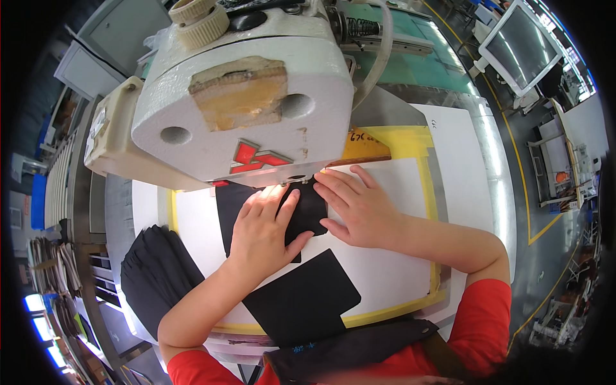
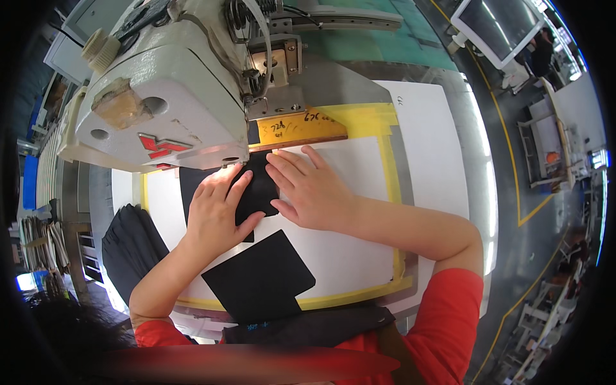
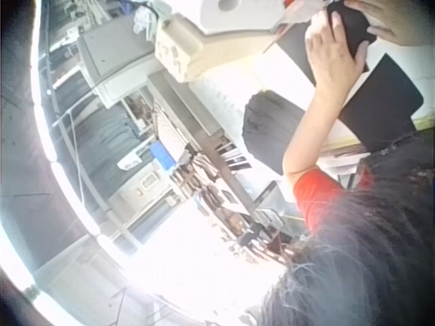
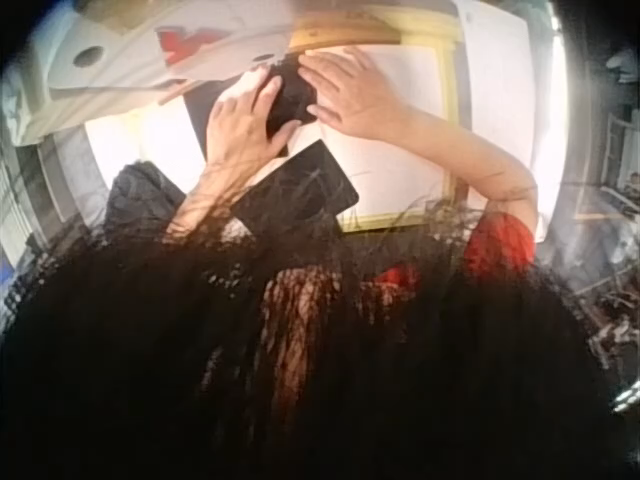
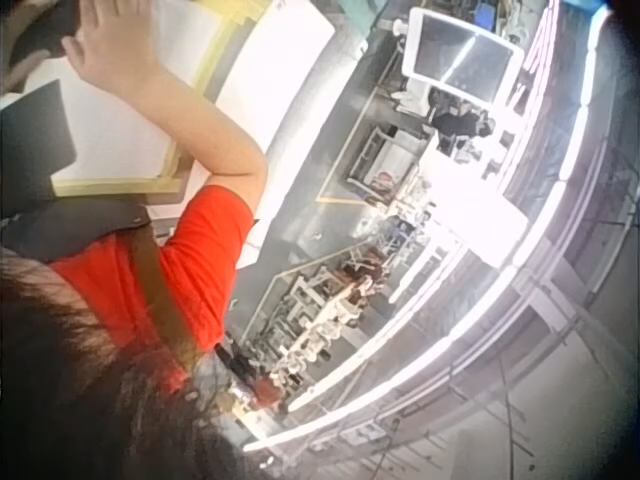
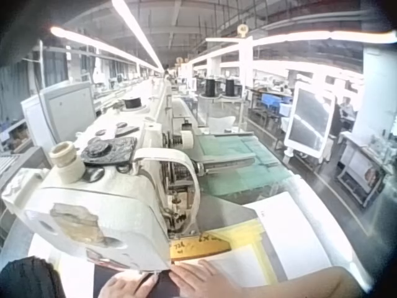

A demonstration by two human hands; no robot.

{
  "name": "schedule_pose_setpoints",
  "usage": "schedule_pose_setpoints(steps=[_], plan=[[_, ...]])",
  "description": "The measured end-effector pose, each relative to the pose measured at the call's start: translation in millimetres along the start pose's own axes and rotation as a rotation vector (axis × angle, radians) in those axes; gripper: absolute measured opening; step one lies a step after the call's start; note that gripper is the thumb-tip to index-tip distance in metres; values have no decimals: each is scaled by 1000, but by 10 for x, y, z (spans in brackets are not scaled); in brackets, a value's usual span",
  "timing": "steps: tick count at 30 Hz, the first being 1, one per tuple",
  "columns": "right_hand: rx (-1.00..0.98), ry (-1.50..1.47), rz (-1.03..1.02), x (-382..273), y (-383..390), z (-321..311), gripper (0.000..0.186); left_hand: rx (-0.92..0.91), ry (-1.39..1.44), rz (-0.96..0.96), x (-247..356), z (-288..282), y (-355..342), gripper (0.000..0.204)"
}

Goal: Sewing black fabric or leather pieces using an industrial sewing machine.

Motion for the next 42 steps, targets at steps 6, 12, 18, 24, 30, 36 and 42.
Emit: schedule_pose_setpoints(steps=[6, 12, 18, 24, 30, 36, 42], plan=[[21, -45, -2, 4, -24, 5, 56, 42, 37, -40, 19, -56, -34, 63], [8, -85, -63, 46, 11, -71, 51, 76, 60, -48, 79, 21, 11, 64], [42, -126, -165, 31, -39, -175, 48, 140, 113, -211, -71, -492, 418, 46], [-143, -174, -218, -514, -131, -74, 52, 280, -422, -1239, -584, -1154, 2549, 31], [-87, -87, -245, -750, -348, 198, 51, 361, -248, -1187, -772, -975, 2954, 34], [-23, 19, -216, -652, -159, 254, 62, 480, -12, -1151, -916, -795, 3209, 37], [-21, 24, -149, -438, -46, 340, 50, 362, -35, -1014, -1109, -753, 3172, 35]])
Point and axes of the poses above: each hand's wrist, its own y-axis away from the middle knuckle, its own z-axis out of the palm, x = y × z, the point moved 8 cm from there along -y, towards the middle knuckle, and after that the axes turned 12 degrees about z, right-handed, at the moved point
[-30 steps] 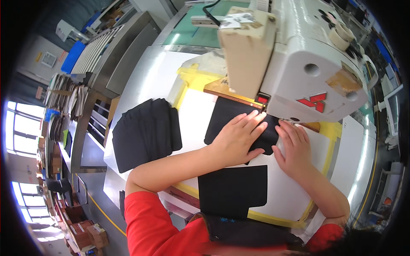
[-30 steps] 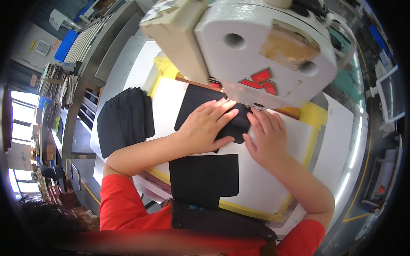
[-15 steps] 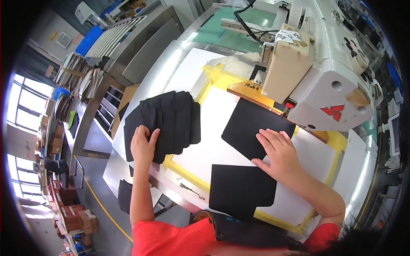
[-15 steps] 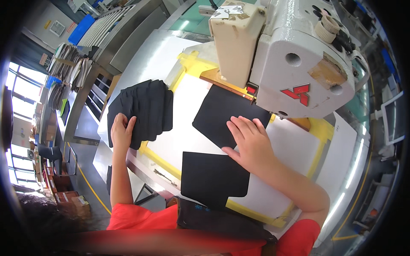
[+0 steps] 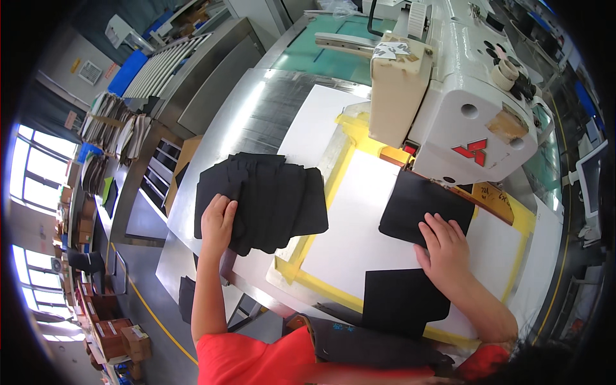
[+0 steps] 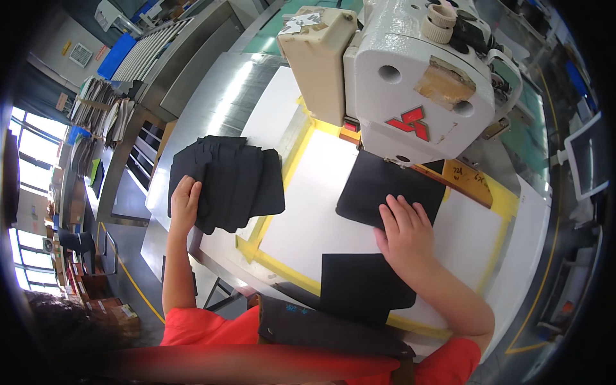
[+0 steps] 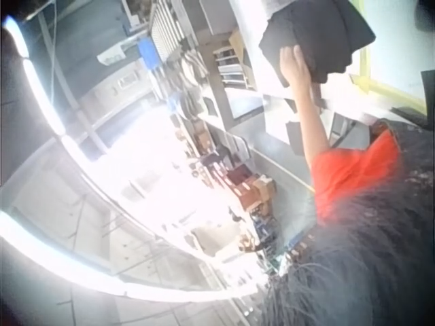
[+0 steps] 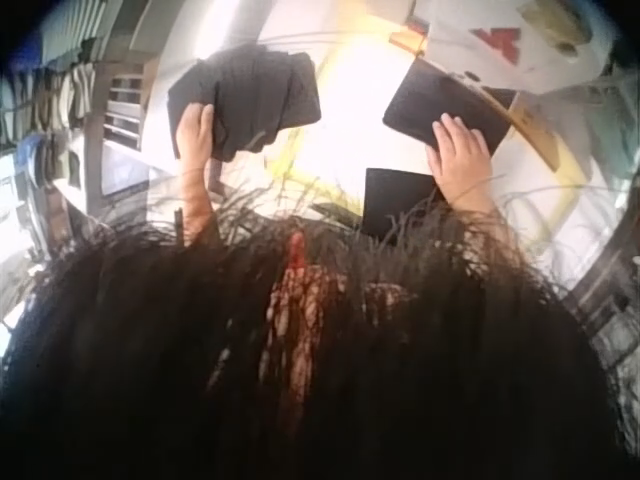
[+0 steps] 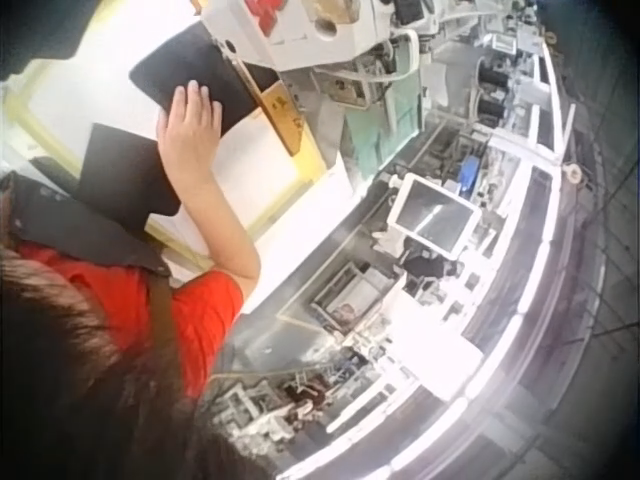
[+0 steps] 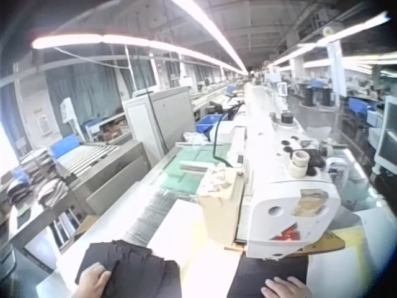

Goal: Sewing black fabric or leather pieces using an industrial sewing machine.

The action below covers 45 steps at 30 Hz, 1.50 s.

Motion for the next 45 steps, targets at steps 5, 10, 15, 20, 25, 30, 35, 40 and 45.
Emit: schedule_pose_setpoints(steps=[5, 10, 15, 20, 25, 30, 35, 40, 45], plan=[[132, 208, 20, 190, 100, 62, 39, 413, 126, -67, -36, -298, 3, 38], [229, 107, 63, 392, 169, 8, 46, 12, 284, 370, 1612, 230, -334, 27], [259, 0, 45, 464, 145, 129, 37, -355, 204, 722, 2247, 1358, -392, 25], [379, -249, 429, 859, 634, -677, 28, -338, -67, 738, 2165, 1507, -687, 51], [538, 141, 1064, 2021, 2075, -1520, 22, -718, 124, 661, 2205, 1720, -660, 33], [893, 752, 1195, 1982, 3646, -2614, 28, -412, 339, 757, 2525, 1920, -591, 22], [779, 693, 1325, 1752, 4435, -2061, 36, -293, 267, 935, 2465, 1836, -443, 18], [453, 455, 1772, 1696, 5618, -674, 34, -307, 299, 949, 2569, 1873, -370, 17], [-658, -562, 2024, 1359, 5677, 345, 29, -291, 319, 939, 2500, 1796, -399, 14]])
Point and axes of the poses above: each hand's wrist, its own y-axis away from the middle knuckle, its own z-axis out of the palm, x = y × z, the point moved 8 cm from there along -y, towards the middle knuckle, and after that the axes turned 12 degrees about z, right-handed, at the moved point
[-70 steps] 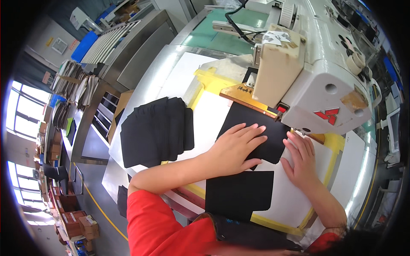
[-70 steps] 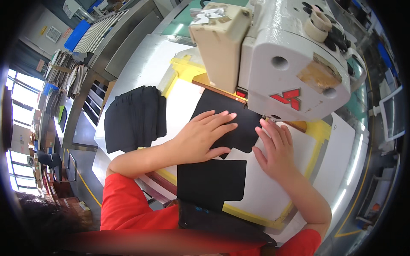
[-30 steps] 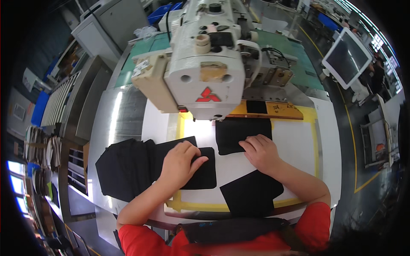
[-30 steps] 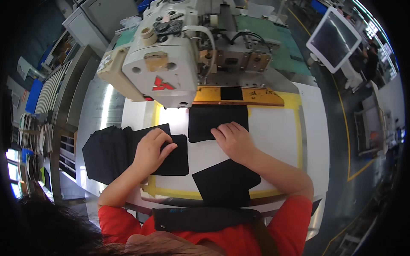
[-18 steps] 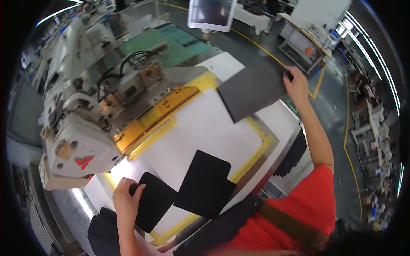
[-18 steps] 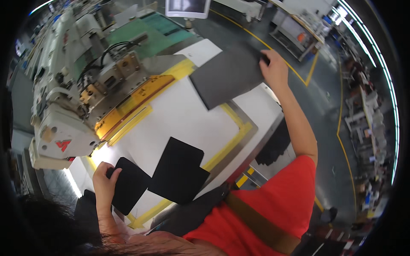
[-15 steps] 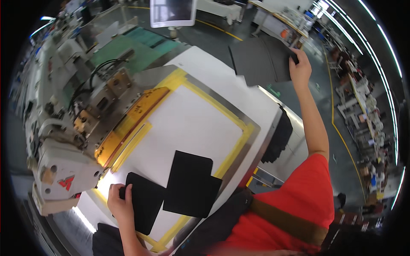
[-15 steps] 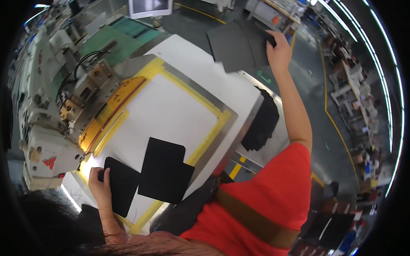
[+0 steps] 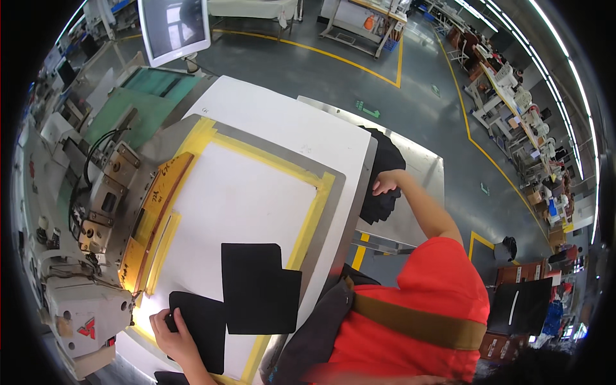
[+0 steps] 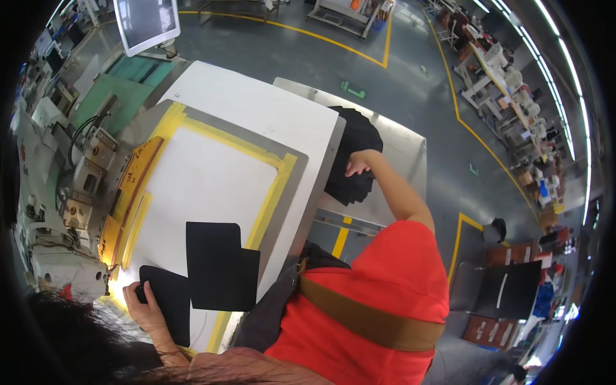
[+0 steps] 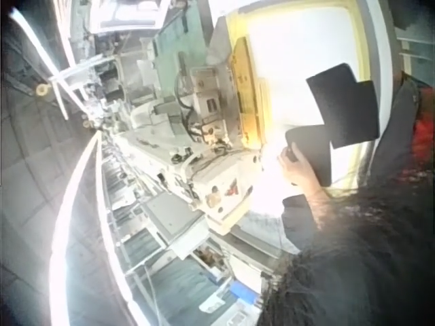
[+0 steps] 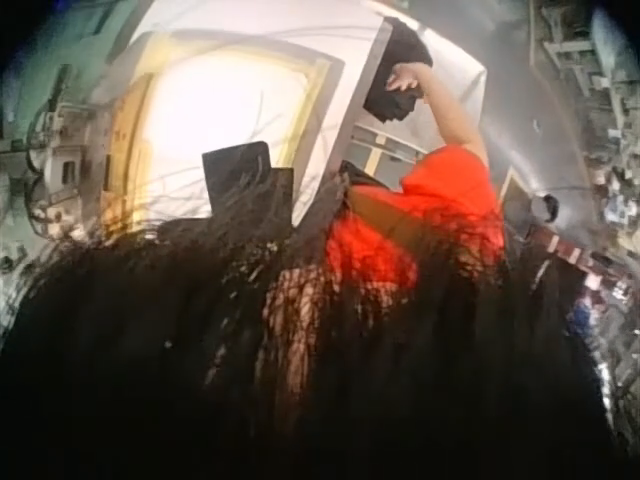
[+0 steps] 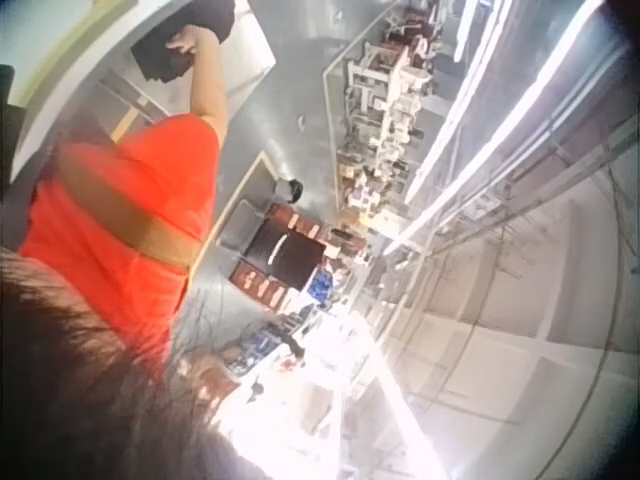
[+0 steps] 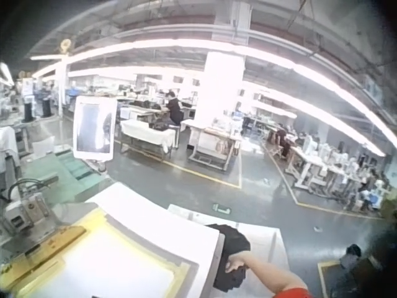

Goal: Sewing black fabric or leather pieces using an industrial sewing machine.

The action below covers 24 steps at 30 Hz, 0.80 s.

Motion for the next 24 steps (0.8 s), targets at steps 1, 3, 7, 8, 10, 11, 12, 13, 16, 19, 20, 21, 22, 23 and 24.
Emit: schedule_pose_setpoints(steps=[1, 3, 7, 8, 10, 11, 12, 13, 16, 19, 20, 21, 22, 23, 24], plan=[[70, -66, -3, 63, 1, -236, 27, 2, -12, -24, -31, -25, 16, 14], [806, 104, 35, -217, 486, -1052, 24, 40, 116, -50, -52, -32, 1, 11], [1452, -365, -866, -1630, 2348, -1417, 19, 159, 302, -38, -48, -104, -9, 12], [1401, -248, -1073, -2116, 2593, -1195, 26, 152, 316, -19, -40, -92, -7, 12], [1212, -42, -1470, -3013, 2942, -508, 38, 180, 321, 35, -48, -124, 19, 15], [1064, 51, -1665, -3393, 3100, -109, 45, 190, 313, 29, -47, -179, 39, 15], [1084, 268, -1838, -3635, 3221, 340, 50, 185, 280, -12, -50, -207, 42, 15], [1031, 478, -2016, -3774, 3365, 700, 50, 138, 213, -72, -87, -179, 50, 16], [866, 524, -2398, -4052, 3716, 1381, 38, 59, -81, -122, -184, -216, 29, 21], [685, 722, -2533, -4254, 3606, 1822, 24, -47, -345, -349, -550, -238, 154, 34], [667, 676, -2546, -4332, 3630, 1825, 20, -2, -403, -348, -602, -316, 137, 37], [650, 631, -2554, -4405, 3641, 1817, 16, 41, -458, -345, -615, -380, 115, 40], [729, 584, -2556, -4469, 3641, 1793, 19, 71, -483, -316, -567, -426, 93, 43], [724, 584, -2551, -4521, 3614, 1738, 19, 67, -478, -317, -543, -437, 69, 43], [728, 581, -2460, -4605, 3560, 1633, 20, 50, -501, -281, -479, -424, 46, 45]])
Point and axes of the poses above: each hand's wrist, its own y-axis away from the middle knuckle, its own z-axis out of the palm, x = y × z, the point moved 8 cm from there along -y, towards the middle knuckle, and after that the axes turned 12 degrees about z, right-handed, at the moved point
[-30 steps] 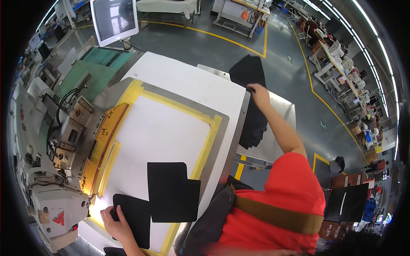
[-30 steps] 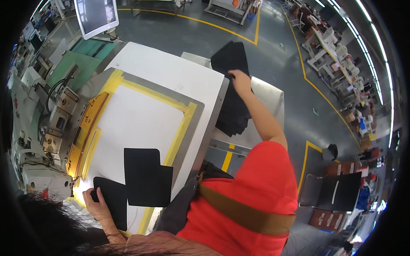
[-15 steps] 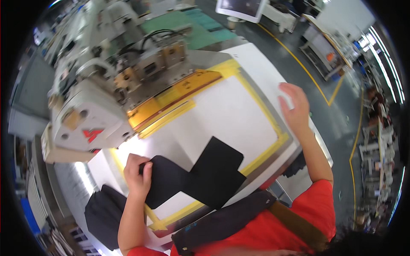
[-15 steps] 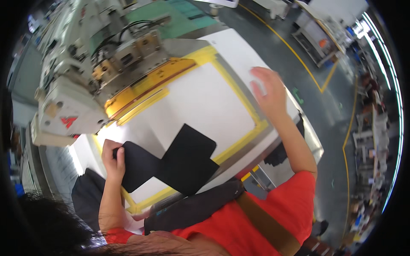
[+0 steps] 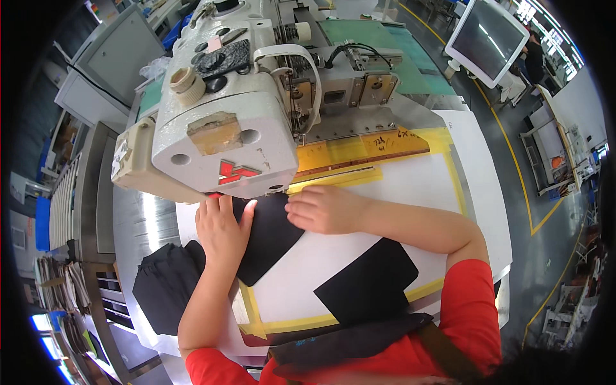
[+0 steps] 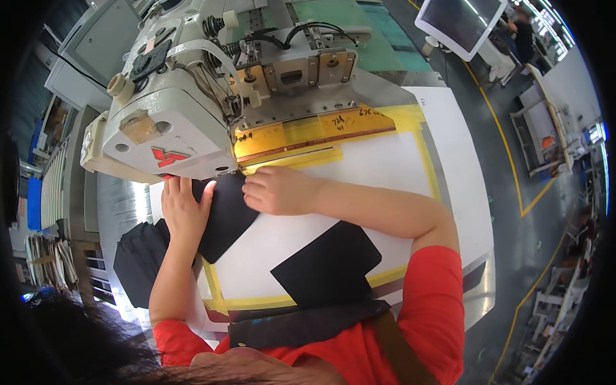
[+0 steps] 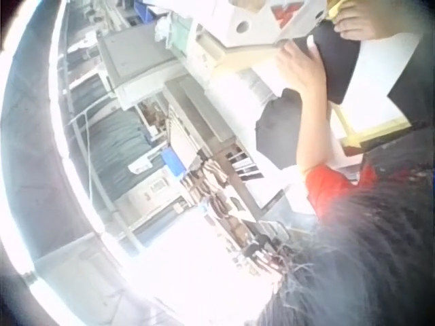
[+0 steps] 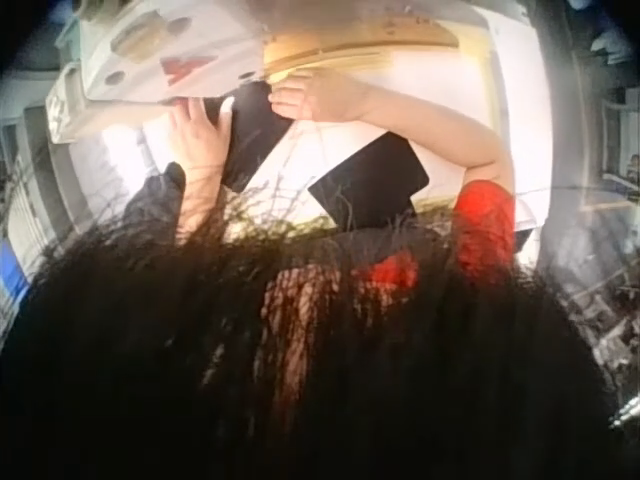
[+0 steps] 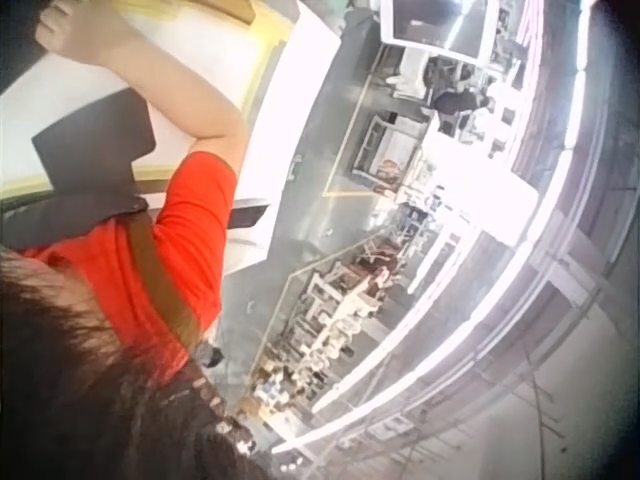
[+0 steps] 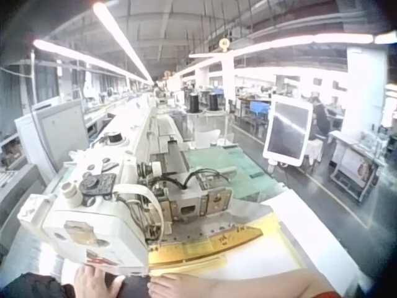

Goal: Sewing black fabric or leather pieces using an industrial sewing machine.

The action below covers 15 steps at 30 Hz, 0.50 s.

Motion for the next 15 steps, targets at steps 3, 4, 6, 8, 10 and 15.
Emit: schedule_pose_setpoints(steps=[3, 4, 6, 8, 10, 15], plan=[[4, 65, 228, 381, 302, -152, 21, -31, -24, 43, 146, -46, 40, 47], [8, 71, 310, 512, 445, -196, 21, -8, -39, 72, 183, -85, 49, 48], [47, 108, 380, 646, 724, -394, 22, -60, 1, 39, 210, -96, 73, 43], [87, 147, 455, 700, 836, -501, 23, -113, 31, 83, 292, -115, 106, 40], [83, 195, 530, 716, 905, -545, 25, -103, 109, 184, 510, -151, 128, 32], [-174, 330, 687, 640, 771, -475, 34, -276, 331, 394, 1093, 11, 53, 55]])
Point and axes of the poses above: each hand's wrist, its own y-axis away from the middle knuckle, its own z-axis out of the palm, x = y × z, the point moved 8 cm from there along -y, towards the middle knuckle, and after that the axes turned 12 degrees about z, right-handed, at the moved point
